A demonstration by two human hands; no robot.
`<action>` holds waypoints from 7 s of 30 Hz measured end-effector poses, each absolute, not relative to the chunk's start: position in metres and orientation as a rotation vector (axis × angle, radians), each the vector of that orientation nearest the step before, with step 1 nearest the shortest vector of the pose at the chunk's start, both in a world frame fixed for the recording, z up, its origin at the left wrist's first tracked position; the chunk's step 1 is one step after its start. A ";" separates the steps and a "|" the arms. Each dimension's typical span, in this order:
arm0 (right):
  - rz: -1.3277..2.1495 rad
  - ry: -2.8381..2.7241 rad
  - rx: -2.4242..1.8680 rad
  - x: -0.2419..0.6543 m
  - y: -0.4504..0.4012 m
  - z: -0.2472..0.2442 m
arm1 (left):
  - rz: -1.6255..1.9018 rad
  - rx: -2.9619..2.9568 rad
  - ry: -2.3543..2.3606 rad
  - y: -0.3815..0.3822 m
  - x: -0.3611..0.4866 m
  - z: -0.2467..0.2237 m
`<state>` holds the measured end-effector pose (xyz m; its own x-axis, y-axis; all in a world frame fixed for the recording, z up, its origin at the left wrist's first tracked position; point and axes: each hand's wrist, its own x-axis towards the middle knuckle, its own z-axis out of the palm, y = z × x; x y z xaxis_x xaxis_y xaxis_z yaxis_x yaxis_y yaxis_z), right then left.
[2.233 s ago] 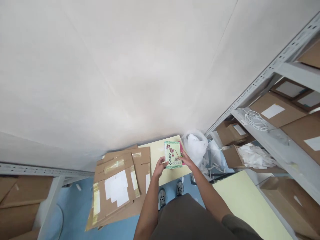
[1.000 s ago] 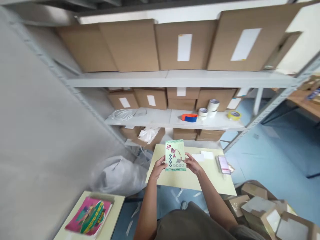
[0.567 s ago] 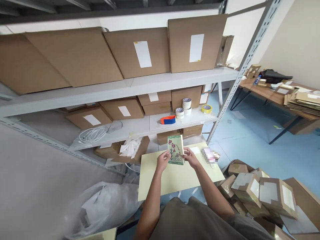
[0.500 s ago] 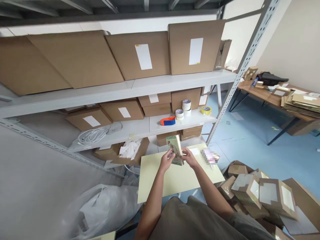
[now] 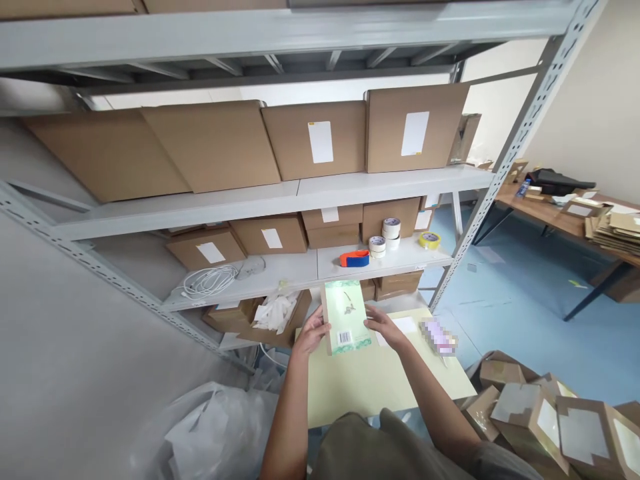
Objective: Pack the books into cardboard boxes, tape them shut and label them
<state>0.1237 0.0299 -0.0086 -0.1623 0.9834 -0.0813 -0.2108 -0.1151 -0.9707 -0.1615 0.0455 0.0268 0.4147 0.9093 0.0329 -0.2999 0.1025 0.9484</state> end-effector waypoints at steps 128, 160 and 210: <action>0.571 -1.645 -1.467 0.126 0.201 -0.044 | 1.217 1.509 1.319 0.159 -0.131 -0.037; 0.318 -1.926 -1.694 0.044 0.048 -0.045 | 1.271 1.177 1.613 0.029 -0.219 -0.097; 0.925 -2.179 -1.090 -0.173 -0.051 -0.164 | 1.494 0.640 2.039 -0.214 -0.405 -0.127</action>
